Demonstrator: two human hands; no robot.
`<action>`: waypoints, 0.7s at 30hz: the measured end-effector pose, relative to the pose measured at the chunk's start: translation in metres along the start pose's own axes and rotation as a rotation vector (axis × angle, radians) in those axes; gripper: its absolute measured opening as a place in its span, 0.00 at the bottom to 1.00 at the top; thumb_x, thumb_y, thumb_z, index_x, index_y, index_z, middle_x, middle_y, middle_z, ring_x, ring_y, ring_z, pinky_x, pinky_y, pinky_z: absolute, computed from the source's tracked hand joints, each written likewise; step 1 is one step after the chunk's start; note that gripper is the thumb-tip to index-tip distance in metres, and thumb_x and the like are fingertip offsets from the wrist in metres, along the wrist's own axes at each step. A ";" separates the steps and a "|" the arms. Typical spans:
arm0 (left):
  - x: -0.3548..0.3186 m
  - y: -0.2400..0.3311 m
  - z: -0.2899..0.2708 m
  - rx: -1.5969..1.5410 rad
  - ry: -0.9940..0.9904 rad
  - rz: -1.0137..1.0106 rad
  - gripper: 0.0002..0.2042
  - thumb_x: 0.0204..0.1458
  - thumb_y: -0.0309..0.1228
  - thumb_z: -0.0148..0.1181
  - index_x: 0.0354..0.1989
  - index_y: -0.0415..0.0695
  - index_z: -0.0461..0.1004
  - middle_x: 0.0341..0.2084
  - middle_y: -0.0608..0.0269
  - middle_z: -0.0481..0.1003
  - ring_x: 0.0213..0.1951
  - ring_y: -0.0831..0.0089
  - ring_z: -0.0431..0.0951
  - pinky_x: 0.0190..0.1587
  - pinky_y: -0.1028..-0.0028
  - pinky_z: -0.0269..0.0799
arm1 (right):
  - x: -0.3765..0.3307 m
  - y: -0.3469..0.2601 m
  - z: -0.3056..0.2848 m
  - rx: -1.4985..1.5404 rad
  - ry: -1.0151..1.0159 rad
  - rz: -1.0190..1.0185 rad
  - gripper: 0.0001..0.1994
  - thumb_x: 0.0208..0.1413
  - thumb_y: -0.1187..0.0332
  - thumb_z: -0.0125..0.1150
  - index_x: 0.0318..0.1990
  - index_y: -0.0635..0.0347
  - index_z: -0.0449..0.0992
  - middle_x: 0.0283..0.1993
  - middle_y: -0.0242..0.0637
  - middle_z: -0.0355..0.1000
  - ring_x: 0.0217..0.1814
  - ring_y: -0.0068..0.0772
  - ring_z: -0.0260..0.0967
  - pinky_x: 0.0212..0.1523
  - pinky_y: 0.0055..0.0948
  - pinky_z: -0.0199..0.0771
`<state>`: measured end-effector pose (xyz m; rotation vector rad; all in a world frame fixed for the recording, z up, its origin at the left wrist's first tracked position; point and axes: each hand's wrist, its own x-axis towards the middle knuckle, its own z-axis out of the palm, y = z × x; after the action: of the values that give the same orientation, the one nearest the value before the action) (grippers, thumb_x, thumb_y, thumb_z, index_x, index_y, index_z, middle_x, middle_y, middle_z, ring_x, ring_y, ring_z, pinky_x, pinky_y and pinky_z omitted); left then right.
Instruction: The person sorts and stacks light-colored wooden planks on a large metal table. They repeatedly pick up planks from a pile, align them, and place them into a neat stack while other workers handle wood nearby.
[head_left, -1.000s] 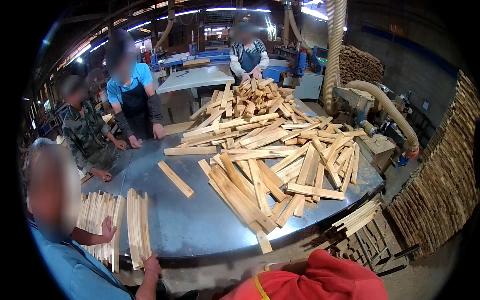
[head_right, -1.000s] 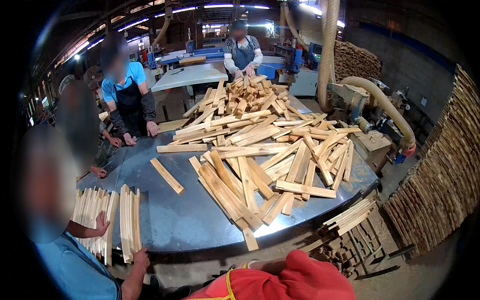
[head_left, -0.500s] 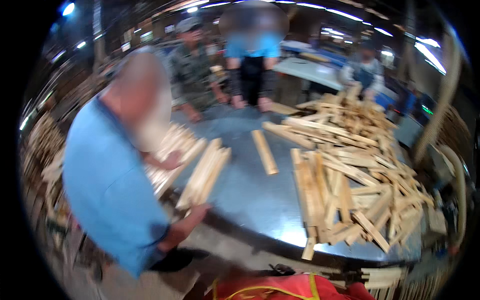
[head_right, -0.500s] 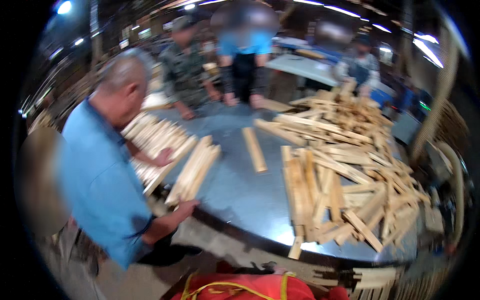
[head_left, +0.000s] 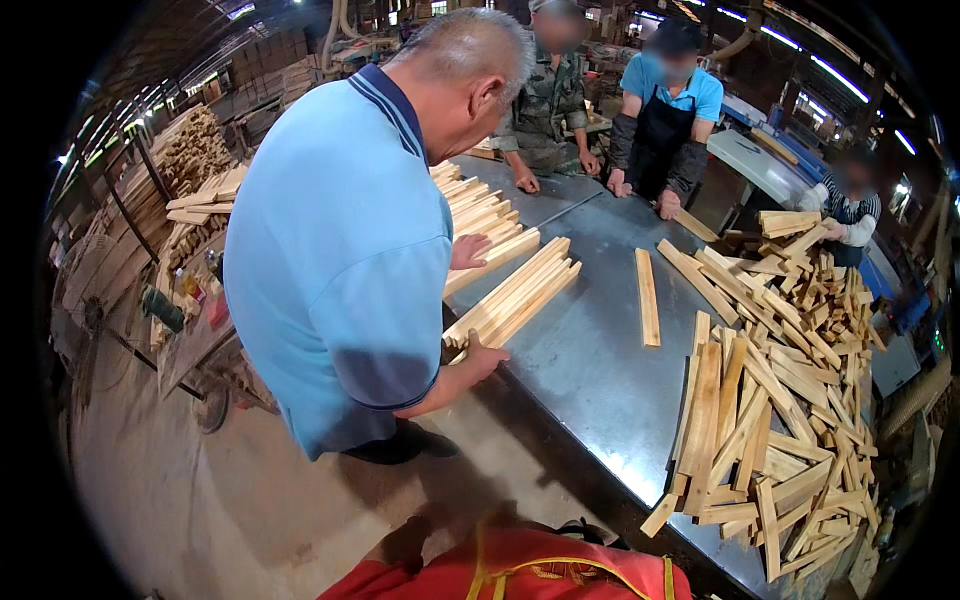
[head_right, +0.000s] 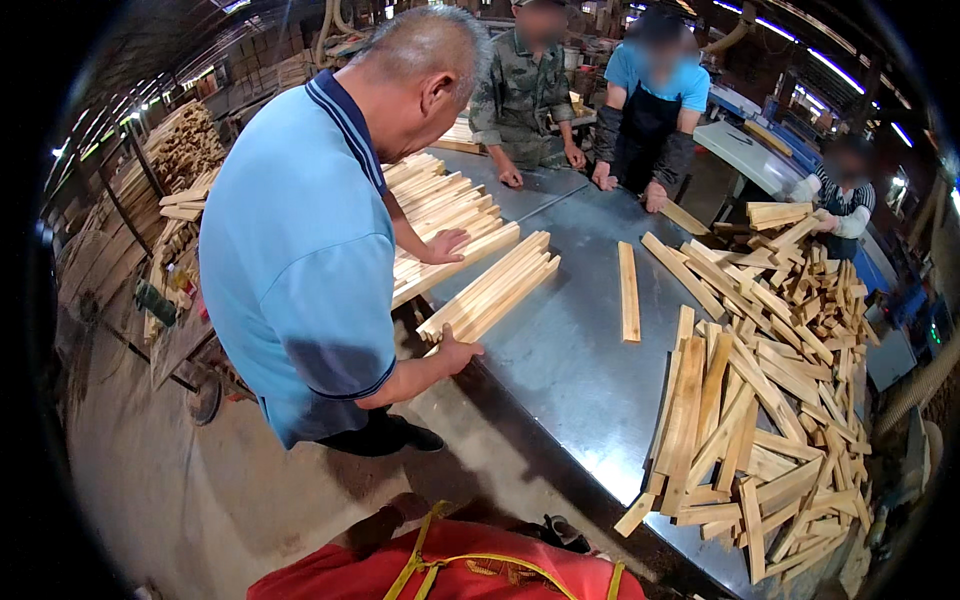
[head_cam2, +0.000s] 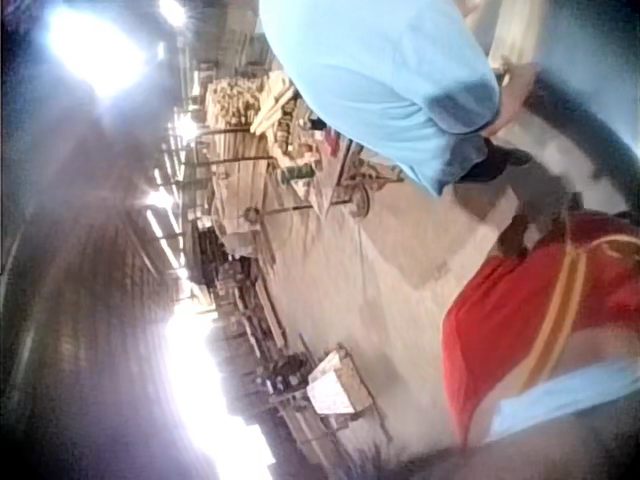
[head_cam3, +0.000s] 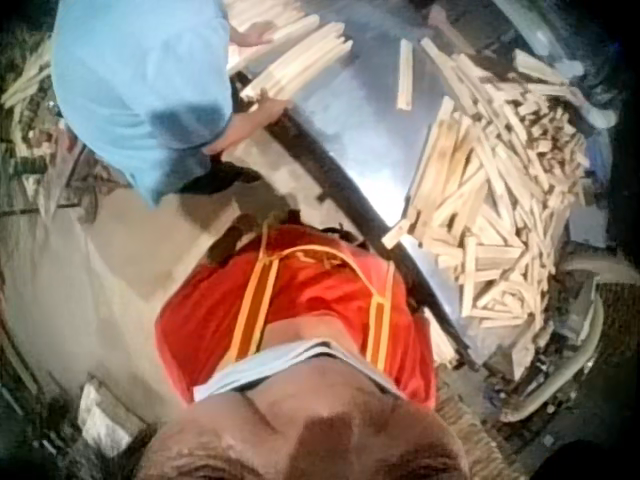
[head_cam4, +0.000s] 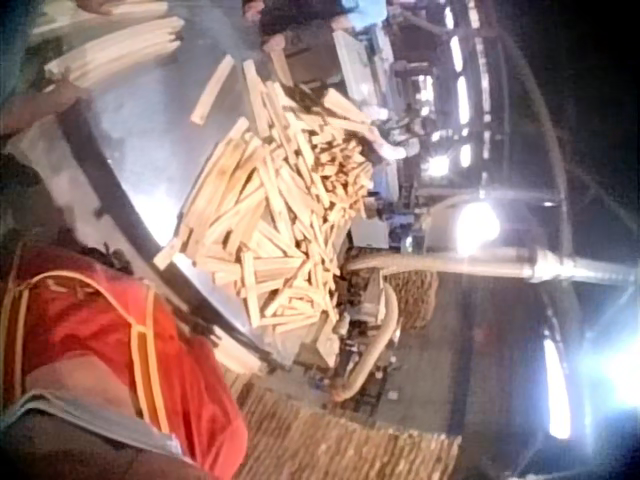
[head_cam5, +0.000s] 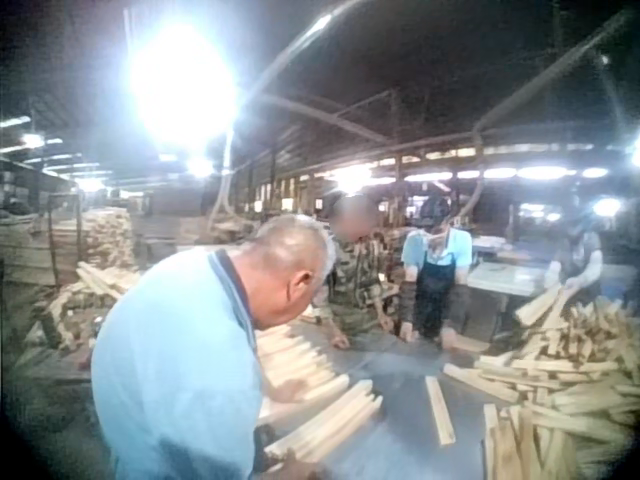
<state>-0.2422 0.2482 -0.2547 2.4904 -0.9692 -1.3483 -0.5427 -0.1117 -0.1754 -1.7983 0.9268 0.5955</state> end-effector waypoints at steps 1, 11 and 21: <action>-0.001 -0.001 0.001 -0.001 0.001 -0.006 0.33 0.57 0.64 0.56 0.54 0.45 0.76 0.36 0.60 0.76 0.41 0.63 0.77 0.42 0.65 0.74 | -0.001 0.001 0.000 0.006 -0.002 0.004 0.27 0.63 0.51 0.62 0.63 0.58 0.77 0.58 0.49 0.79 0.59 0.47 0.77 0.57 0.42 0.75; 0.010 0.004 -0.006 0.065 0.003 0.019 0.29 0.60 0.60 0.55 0.55 0.46 0.77 0.42 0.58 0.77 0.45 0.61 0.78 0.47 0.63 0.74 | -0.014 0.025 0.011 0.080 0.032 0.035 0.28 0.62 0.50 0.63 0.63 0.58 0.77 0.58 0.49 0.79 0.59 0.46 0.77 0.58 0.41 0.74; 0.008 -0.005 -0.013 0.036 0.024 0.009 0.26 0.62 0.55 0.53 0.56 0.47 0.78 0.47 0.55 0.78 0.48 0.58 0.79 0.51 0.61 0.74 | -0.001 0.027 0.033 0.205 0.102 -0.020 0.29 0.62 0.49 0.64 0.64 0.57 0.77 0.58 0.48 0.79 0.60 0.46 0.76 0.59 0.41 0.74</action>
<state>-0.2265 0.2454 -0.2546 2.5186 -1.0075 -1.3074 -0.5648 -0.0869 -0.2025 -1.6634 1.0001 0.3834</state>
